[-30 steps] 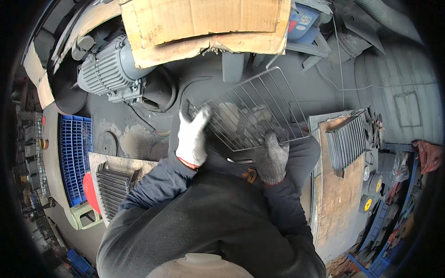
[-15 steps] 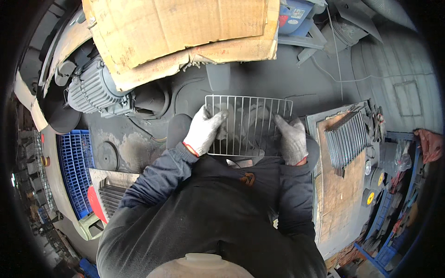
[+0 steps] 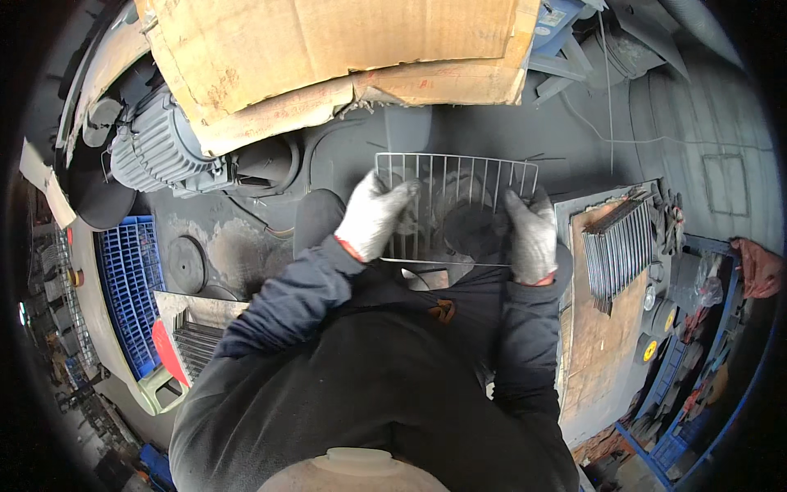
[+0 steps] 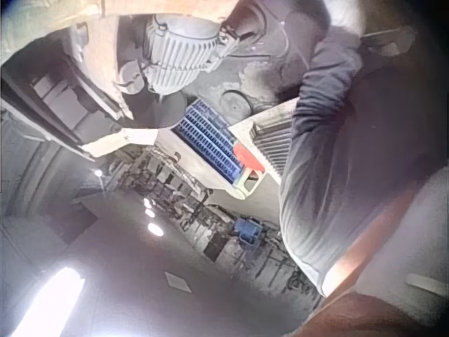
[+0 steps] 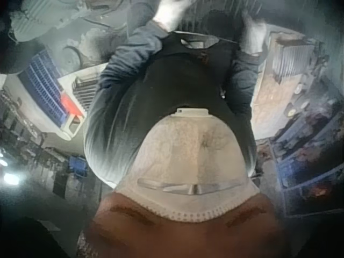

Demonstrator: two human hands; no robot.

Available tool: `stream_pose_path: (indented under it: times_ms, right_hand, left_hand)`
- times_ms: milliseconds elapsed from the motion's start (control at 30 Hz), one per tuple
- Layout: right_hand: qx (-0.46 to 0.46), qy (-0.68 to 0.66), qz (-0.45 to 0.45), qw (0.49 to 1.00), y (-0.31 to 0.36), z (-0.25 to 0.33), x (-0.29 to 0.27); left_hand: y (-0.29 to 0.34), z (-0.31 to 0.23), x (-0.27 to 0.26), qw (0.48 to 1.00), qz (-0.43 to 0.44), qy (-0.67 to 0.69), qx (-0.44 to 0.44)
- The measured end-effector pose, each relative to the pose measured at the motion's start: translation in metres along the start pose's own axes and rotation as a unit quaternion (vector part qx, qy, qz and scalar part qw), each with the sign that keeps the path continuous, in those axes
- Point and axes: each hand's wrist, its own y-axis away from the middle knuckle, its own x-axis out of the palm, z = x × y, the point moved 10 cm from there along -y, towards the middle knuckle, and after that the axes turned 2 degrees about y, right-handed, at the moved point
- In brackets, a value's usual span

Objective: Inspecting and manually straightening the wires of a metal grate or shelf.

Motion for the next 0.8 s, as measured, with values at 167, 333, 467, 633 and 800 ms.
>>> stream_pose_path:
  times_ms: [167,333,467,633,800]
  right_hand:
    - [0.132,0.125,0.096,0.979,-0.008,-0.046,0.063]
    - [0.140,0.147,0.106,0.973,-0.013,-0.094,0.084]
    - [-0.005,0.222,0.124,0.967,-0.022,-0.022,0.005]
    - [0.092,0.073,0.127,0.985,-0.020,-0.031,0.023]
    - [0.089,0.210,0.119,0.966,-0.025,-0.076,0.083]
  left_hand:
    - [0.029,0.003,-0.081,0.991,-0.125,0.041,-0.027]
    - [0.045,-0.016,-0.128,0.988,-0.134,0.020,-0.071]
    - [0.002,-0.006,-0.035,0.996,-0.021,0.028,-0.087]
    - [0.014,0.002,-0.052,0.983,-0.023,0.088,-0.162]
    - [0.033,-0.014,-0.123,0.978,-0.078,0.096,-0.167]
